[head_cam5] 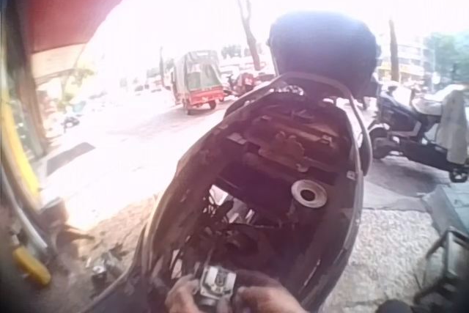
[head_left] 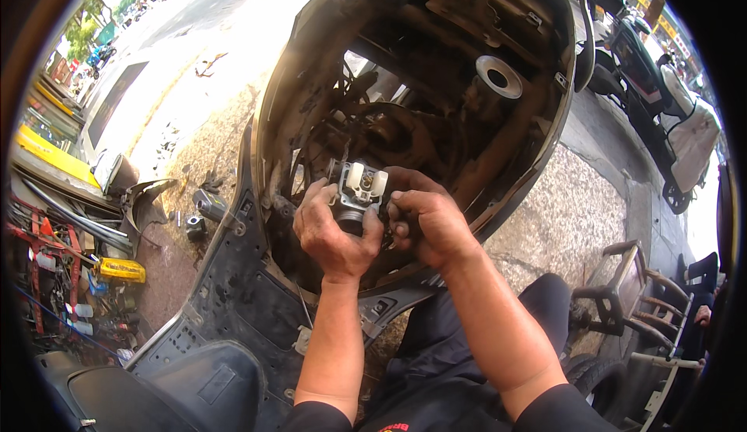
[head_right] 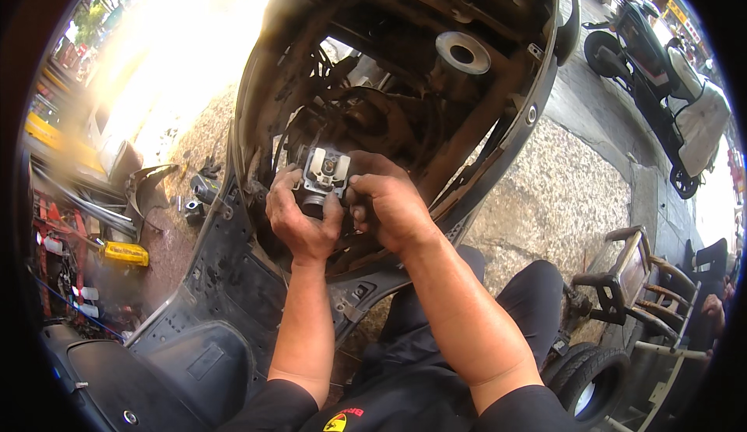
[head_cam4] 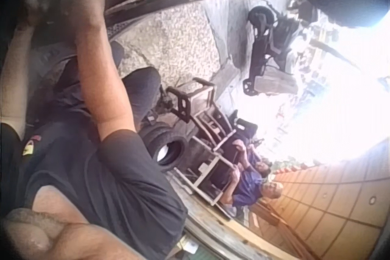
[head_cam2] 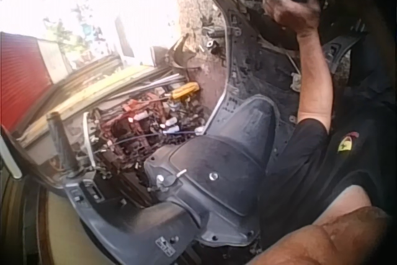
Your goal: The person removes a small metal component from the scooter's undercarriage using a cordless drill, then cleans and reattaches it. They also retrieve a spray can and a hose from a nearby tool rack and connect the hose to the component before securing it back in place.
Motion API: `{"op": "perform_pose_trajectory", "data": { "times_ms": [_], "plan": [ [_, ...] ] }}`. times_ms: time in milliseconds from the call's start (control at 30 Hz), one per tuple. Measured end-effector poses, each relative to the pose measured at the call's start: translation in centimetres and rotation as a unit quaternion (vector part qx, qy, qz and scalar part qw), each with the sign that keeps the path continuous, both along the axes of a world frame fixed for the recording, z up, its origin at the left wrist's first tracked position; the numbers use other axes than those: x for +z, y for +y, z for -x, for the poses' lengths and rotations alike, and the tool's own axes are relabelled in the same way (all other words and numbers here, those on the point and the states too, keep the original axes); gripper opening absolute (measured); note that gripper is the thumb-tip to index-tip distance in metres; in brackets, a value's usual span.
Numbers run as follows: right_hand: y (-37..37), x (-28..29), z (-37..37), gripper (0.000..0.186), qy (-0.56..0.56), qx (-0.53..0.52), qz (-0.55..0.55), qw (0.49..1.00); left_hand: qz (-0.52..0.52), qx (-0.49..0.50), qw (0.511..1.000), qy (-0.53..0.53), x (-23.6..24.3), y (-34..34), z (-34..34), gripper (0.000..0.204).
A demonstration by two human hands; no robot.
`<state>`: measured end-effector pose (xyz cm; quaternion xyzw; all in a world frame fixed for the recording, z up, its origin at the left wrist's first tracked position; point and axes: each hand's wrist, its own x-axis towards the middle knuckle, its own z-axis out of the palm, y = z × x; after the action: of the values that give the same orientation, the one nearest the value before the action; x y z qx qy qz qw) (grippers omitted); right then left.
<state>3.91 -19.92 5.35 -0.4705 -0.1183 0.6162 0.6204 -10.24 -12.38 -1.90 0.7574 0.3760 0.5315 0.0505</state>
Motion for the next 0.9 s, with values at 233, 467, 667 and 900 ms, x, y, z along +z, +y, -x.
{"op": "perform_pose_trajectory", "data": {
  "times_ms": [233,467,667,900],
  "plan": [
    [-0.3,-0.7,0.3,0.044,-0.014,-0.054,0.006,0.998,0.002,-0.008,1.000,0.004,0.0,0.0,0.1,0.055],
    [-0.4,-2.2,1.1,0.037,-0.339,-0.047,-0.089,0.935,0.007,-0.004,1.000,0.002,-0.2,0.0,0.1,0.055],
    [-1.1,-1.8,1.3,0.035,-0.508,-0.008,-0.045,0.860,0.015,-0.013,1.000,0.001,-0.4,0.1,0.3,0.053],
    [-1.1,-2.1,1.6,0.030,-0.593,0.000,-0.109,0.797,0.020,-0.033,0.999,-0.021,-0.6,0.3,0.4,0.050]
  ]
}}
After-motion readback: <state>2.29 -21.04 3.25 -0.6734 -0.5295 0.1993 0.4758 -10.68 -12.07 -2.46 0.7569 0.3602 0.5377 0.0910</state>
